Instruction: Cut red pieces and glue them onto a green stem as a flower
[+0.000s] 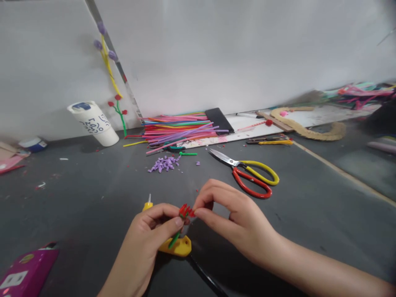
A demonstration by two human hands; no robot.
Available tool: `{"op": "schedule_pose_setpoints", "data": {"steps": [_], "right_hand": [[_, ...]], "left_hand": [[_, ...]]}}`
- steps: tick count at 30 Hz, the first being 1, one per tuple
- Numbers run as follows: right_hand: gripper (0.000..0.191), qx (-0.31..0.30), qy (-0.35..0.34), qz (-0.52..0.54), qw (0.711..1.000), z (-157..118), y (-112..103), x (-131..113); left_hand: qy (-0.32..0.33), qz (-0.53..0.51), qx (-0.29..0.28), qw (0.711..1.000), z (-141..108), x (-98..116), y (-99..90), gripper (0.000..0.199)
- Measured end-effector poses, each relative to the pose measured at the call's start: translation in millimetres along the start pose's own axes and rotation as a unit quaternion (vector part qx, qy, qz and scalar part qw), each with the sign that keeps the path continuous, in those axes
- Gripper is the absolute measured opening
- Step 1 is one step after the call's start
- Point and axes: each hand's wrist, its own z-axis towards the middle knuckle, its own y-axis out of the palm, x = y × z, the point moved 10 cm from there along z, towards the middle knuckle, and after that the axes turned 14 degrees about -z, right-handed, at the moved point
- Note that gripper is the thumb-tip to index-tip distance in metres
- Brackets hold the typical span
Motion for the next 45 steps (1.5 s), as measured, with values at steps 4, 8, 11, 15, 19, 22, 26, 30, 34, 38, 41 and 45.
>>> {"op": "schedule_pose_setpoints", "data": {"steps": [4, 8, 11, 15, 19, 22, 26, 30, 34, 38, 41, 45], "right_hand": [[0.014, -0.008, -0.032, -0.042, 0.999, -1.2, 3.5, -5.7], [0.013, -0.005, -0.043, -0.056, 0.997, -1.4, 4.7, -7.2], [0.012, -0.005, -0.043, -0.063, 0.997, -2.2, 6.2, -6.2], [0.012, 0.001, -0.053, -0.084, 0.995, -3.8, 7.3, -6.5], [0.01, 0.057, -0.076, -0.086, 0.992, -6.5, -5.9, -12.3], [0.007, 0.092, -0.106, -0.095, 0.985, -10.0, -14.3, -21.1], [0.011, 0.087, -0.137, -0.134, 0.978, -12.2, -9.2, -29.9], [0.011, 0.088, -0.133, -0.156, 0.975, -12.4, -4.9, -29.4], [0.011, 0.086, -0.131, -0.172, 0.972, -12.8, -3.3, -28.7], [0.012, 0.088, -0.135, -0.174, 0.971, -12.8, -3.1, -29.0], [0.012, 0.095, -0.133, -0.176, 0.971, -12.7, -4.2, -28.9], [0.011, 0.101, -0.126, -0.169, 0.972, -13.5, -6.4, -28.5]], "left_hand": [[-0.009, 0.006, -0.011, 1.0, -0.7, -2.5, 1.8, 0.003], [-0.008, 0.014, -0.009, 1.0, -1.3, -2.2, 2.8, 0.003], [-0.009, 0.016, -0.014, 1.0, -2.3, -2.4, 3.8, 0.002], [-0.016, 0.011, -0.027, 0.999, -2.1, -4.7, 4.2, 0.002], [0.001, 0.017, -0.045, 0.999, 0.1, -3.0, 6.7, 0.001], [0.035, 0.031, -0.053, 0.997, 0.5, 2.8, 9.1, 0.003], [0.08, 0.051, -0.057, 0.994, -1.3, 10.8, 10.5, 0.006], [0.097, 0.078, -0.049, 0.991, -1.3, 12.7, 8.6, 0.007], [0.102, 0.084, -0.056, 0.99, 0.3, 11.7, 9.0, 0.006], [0.083, 0.065, -0.055, 0.993, 0.9, 8.0, 9.3, 0.005], [0.043, 0.027, -0.052, 0.997, 0.2, 1.0, 8.8, 0.003], [-0.005, -0.008, -0.052, 0.999, -1.8, -7.7, 8.3, 0.008]]}}
